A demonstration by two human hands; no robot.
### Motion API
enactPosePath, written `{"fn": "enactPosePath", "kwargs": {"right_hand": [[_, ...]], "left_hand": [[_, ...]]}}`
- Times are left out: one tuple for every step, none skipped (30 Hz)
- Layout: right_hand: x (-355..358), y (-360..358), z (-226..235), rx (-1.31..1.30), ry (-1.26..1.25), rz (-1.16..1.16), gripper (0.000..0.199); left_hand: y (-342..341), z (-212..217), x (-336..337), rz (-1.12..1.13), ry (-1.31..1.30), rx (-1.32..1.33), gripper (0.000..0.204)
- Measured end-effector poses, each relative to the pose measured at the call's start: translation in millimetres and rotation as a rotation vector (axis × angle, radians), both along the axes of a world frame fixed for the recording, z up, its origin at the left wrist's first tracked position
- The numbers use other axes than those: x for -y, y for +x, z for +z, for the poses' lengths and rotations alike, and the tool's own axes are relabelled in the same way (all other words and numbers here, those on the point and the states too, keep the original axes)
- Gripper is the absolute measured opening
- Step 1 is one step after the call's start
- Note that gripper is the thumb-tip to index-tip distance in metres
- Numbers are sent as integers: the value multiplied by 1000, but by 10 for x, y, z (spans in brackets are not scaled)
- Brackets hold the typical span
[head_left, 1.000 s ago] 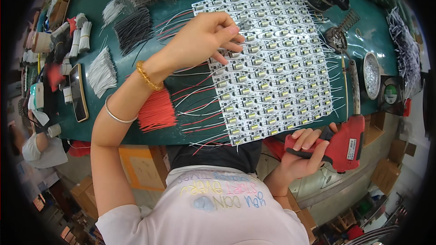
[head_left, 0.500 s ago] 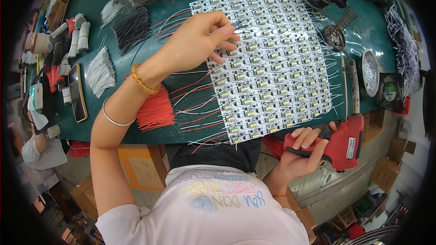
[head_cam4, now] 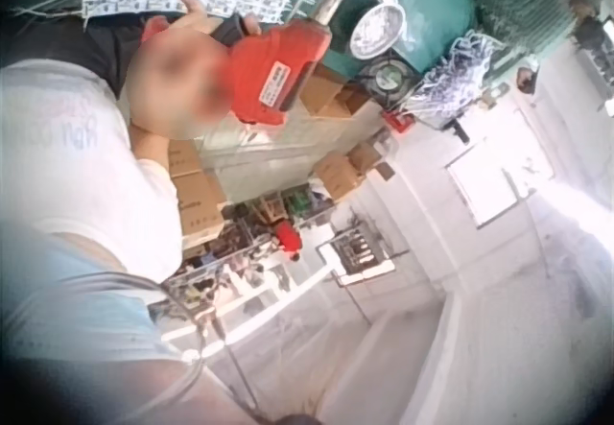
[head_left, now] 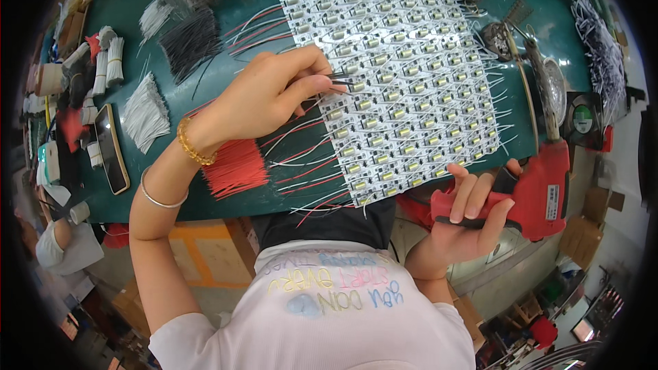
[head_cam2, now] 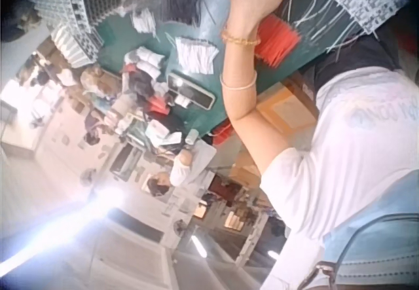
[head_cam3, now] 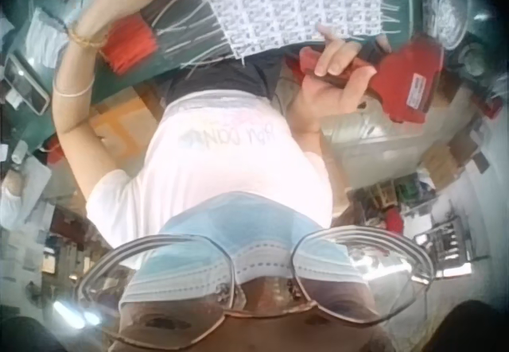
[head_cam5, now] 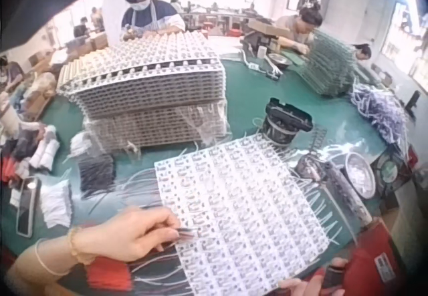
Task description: The person uses a soldering iron to attach red and white wires to a large LED panel. They systematically pick up wires from piles on the table and solder them to specific points on the circuit board, working across the surface of the panel.
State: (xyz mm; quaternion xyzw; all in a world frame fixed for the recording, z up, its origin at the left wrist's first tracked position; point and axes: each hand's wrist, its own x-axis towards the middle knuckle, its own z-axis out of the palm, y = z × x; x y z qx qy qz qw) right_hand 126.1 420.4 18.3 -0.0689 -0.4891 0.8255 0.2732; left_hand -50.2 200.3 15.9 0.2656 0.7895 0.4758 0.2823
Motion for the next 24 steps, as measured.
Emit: {"fn": "enactPosePath", "kwargs": {"right_hand": [[28,3,-6,18,5,16,42],[75,-7,-16,18,9,10,42],[90,26,-34,42,4,8,42],[101,65,-52,67,-1,7,42],[113,103,-65,92,-7,7,42],[127,110,-80,95,-9,-5,43],[125,141,-96,91,1,8,43],[121,177,-108,87,11,22,43],[124,219,-114,83,21,38,44],[139,306,-74,181,-10,-36,56],[137,374,-96,153,68,-27,54],[120,449,-134,126,147,-17,52],[95,547,-155,98,220,-5,51],[75,648,-181,126,246,9,56],[69,720,-194,128,278,38,58],[60,784,-208,124,304,71,60],[59,851,-224,125,343,100,62],[54,952,-234,196,335,111,67],[73,1030,-219,242,337,101,69],[90,1098,-205,288,339,91,71],[105,1167,-187,333,340,80,73],[126,1236,-176,377,342,63,73],[138,1321,-172,413,350,63,74],[149,1403,-178,450,359,60,74]], "left_hand": [[13,-10,41,-37,-36,-105,7],[19,-4,89,-74,-71,-211,6],[35,-5,113,-110,-104,-317,5],[69,-16,114,-108,-105,-380,5],[111,-27,114,-105,-106,-443,6],[157,-36,118,-101,-106,-506,7],[213,-42,120,-60,-131,-554,7],[270,-38,133,-19,-156,-601,7],[329,-48,154,24,-182,-647,7],[367,-69,181,73,-134,-833,5],[441,-25,161,160,-113,-725,5],[556,79,131,245,-93,-615,7],[680,163,84,327,-81,-505,10],[795,158,38,339,-68,-477,9],[903,134,-32,349,-54,-449,8],[1011,126,-110,391,-51,-368,8],[1057,38,-158,400,-38,-397,7],[1095,-65,-201,408,-24,-425,6],[1122,-145,-251,416,-10,-455,5],[1138,-195,-301,436,-19,-496,6],[1149,-217,-329,419,-26,-495,7],[1154,-233,-351,400,-32,-494,7],[1158,-244,-374,381,-38,-493,7],[1171,-239,-395,360,-52,-471,8]]}}
